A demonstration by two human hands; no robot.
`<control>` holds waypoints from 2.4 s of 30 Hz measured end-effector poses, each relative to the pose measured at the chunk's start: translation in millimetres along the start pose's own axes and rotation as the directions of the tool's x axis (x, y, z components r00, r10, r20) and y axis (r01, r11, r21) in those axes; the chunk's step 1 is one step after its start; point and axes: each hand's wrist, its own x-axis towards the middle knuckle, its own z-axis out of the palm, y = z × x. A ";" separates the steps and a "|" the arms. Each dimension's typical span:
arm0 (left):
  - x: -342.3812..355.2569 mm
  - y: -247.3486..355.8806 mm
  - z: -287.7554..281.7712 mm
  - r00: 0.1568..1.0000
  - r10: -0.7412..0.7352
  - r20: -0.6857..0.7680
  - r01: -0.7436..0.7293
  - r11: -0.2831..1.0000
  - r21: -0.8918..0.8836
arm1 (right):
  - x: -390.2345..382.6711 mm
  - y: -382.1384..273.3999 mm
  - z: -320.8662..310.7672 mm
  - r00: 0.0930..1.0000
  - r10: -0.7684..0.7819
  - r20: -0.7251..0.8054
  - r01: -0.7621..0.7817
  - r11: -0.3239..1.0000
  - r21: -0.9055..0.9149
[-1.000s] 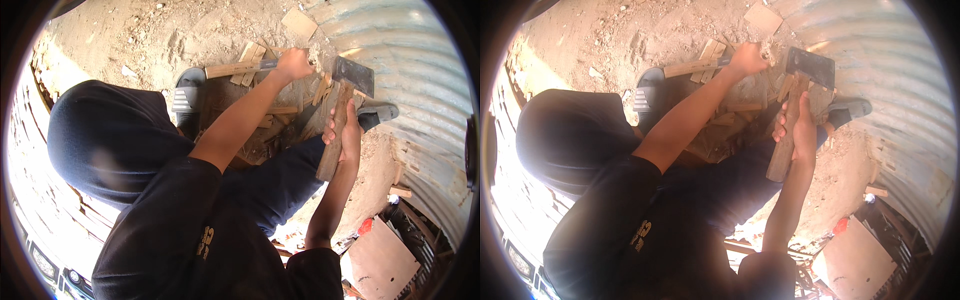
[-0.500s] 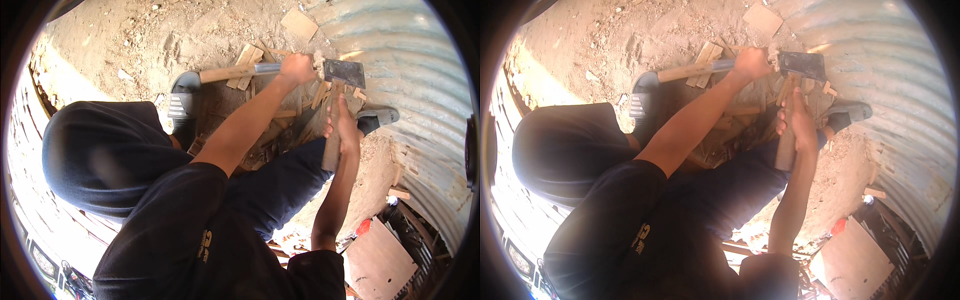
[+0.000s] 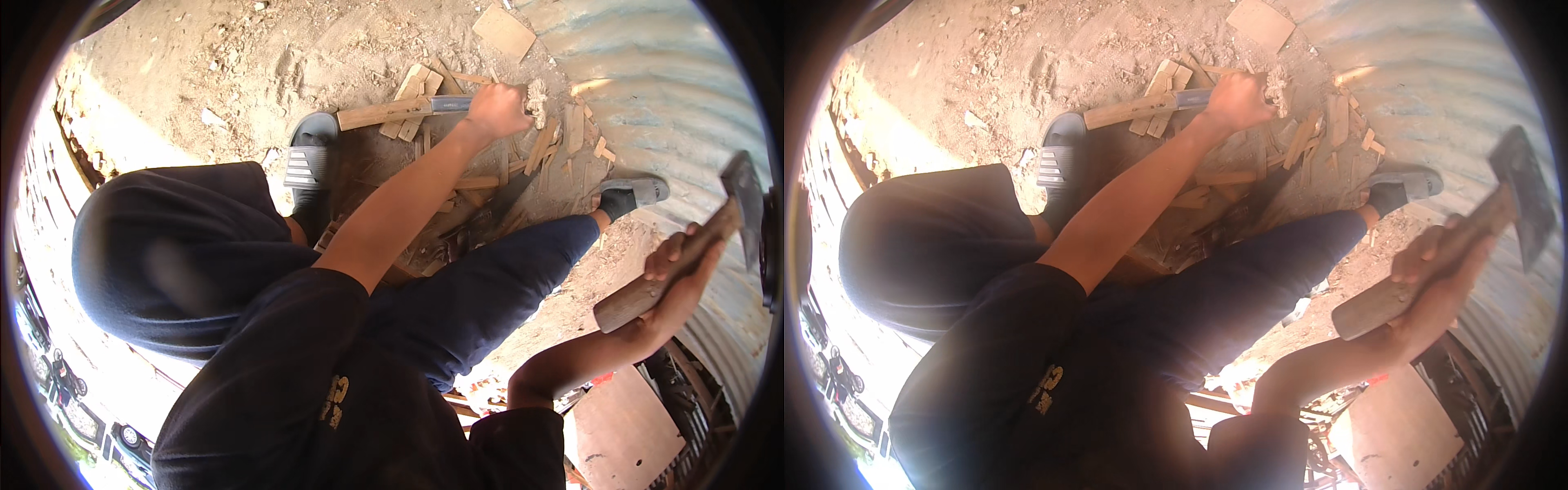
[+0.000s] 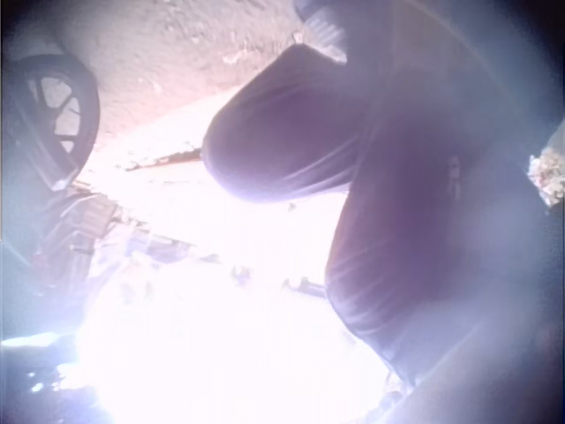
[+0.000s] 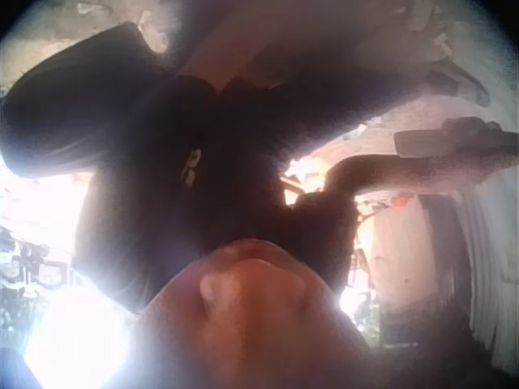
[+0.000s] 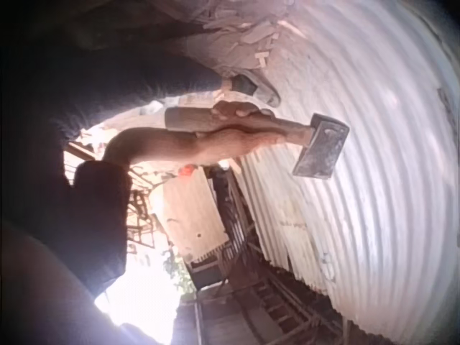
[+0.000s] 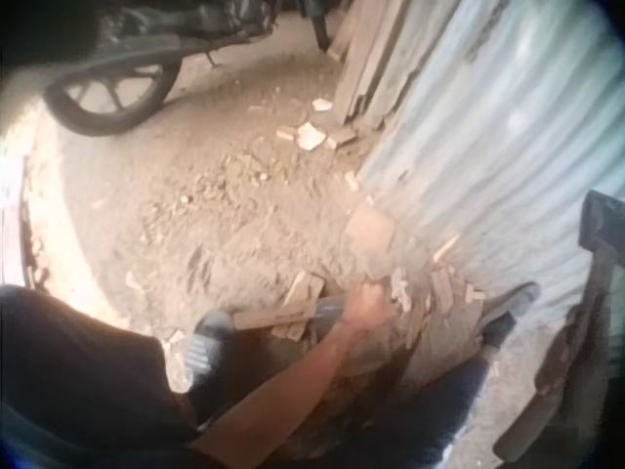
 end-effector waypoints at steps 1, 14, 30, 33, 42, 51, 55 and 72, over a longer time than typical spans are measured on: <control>-0.9 -0.1 -0.2 1.000 0.006 -0.016 -0.006 1.000 0.010 | -0.9 -8.9 1.7 0.996 -0.081 0.028 0.079 0.995 0.054; -12.8 -22.4 5.7 0.988 0.130 -0.088 -0.128 0.991 0.025 | -30.3 84.7 27.5 0.830 0.520 0.202 -0.492 0.853 -0.175; -8.8 -28.0 -25.3 0.975 0.082 -0.207 -0.133 0.961 -0.243 | -15.1 100.0 69.1 0.898 0.384 0.215 -0.345 0.917 -0.198; -4.9 -31.4 -35.6 0.954 0.081 -0.289 -0.177 0.929 -0.326 | -17.9 65.8 42.0 0.939 0.302 0.165 -0.281 0.949 -0.141; -15.2 -22.1 -25.6 0.973 0.063 -0.224 -0.121 0.960 -0.253 | -0.3 2.4 27.0 0.827 -0.426 -0.367 0.472 0.881 0.039; 1.7 -39.8 -31.6 0.974 0.014 -0.226 -0.080 0.954 -0.288 | -19.3 123.5 51.9 0.884 0.407 0.229 -0.401 0.913 -0.073; -9.0 -30.2 -22.5 0.960 0.125 -0.251 -0.183 0.958 -0.221 | -21.5 180.6 37.6 0.795 0.553 0.251 -0.584 0.808 0.071; -56.3 141.9 -67.9 0.925 0.356 0.131 -0.380 0.871 0.310 | -37.7 291.4 56.5 0.885 0.283 0.370 -0.223 0.954 -0.199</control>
